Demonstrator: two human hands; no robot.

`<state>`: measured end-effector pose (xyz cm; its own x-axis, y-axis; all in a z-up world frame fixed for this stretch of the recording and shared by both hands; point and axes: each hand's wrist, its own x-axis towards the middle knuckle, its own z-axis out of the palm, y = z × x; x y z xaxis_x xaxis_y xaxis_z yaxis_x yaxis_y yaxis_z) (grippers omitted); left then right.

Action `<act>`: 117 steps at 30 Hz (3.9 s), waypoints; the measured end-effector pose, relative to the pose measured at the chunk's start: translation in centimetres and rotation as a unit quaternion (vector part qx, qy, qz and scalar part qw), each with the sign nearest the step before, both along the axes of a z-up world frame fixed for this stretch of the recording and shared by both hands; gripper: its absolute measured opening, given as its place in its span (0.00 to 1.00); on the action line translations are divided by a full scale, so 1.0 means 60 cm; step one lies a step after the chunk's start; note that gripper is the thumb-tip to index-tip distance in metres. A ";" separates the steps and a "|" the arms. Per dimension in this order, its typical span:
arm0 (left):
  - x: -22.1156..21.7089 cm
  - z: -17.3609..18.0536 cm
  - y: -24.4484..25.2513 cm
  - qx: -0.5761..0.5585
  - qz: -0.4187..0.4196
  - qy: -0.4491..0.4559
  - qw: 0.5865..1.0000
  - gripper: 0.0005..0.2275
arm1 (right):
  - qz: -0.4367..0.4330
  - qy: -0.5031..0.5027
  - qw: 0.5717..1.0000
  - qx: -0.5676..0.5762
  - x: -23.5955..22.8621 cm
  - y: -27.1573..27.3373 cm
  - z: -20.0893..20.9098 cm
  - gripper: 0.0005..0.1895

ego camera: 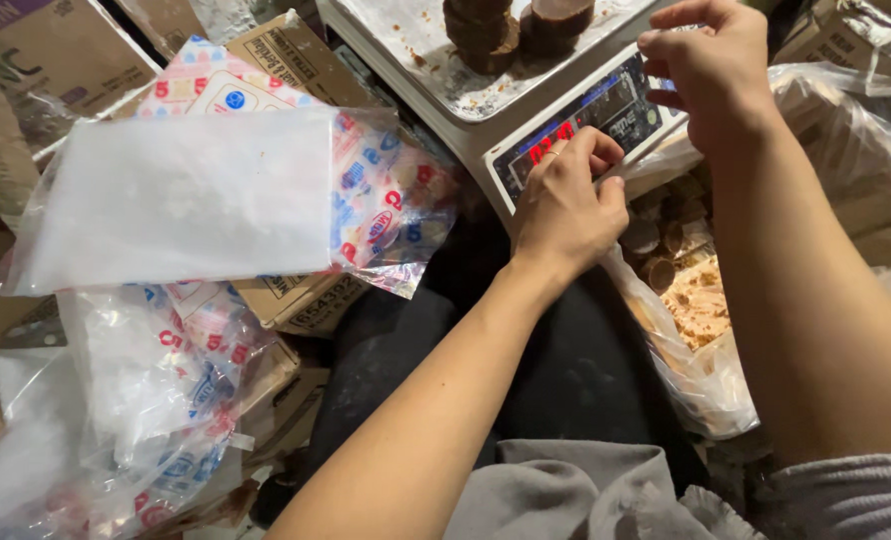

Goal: The person weighs cylindrical brown food items on a digital scale, places them into clear plastic bags, ties the bags, and sets them aside. The process is repeated for multiple items.

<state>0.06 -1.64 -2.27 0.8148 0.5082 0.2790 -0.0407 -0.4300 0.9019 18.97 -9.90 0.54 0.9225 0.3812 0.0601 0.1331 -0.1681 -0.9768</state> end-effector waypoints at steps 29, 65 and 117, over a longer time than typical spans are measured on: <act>-0.119 0.043 0.092 0.097 0.181 -0.091 0.974 0.11 | 0.181 -0.114 0.975 0.058 -0.193 0.110 0.018 0.11; -0.269 0.025 0.258 0.172 0.307 0.029 0.936 0.15 | 0.025 0.480 0.863 0.155 -0.289 0.200 -0.153 0.09; -0.103 0.064 0.032 -0.702 -0.204 0.104 0.674 0.07 | 0.002 0.502 0.813 0.294 -0.324 -0.155 0.064 0.14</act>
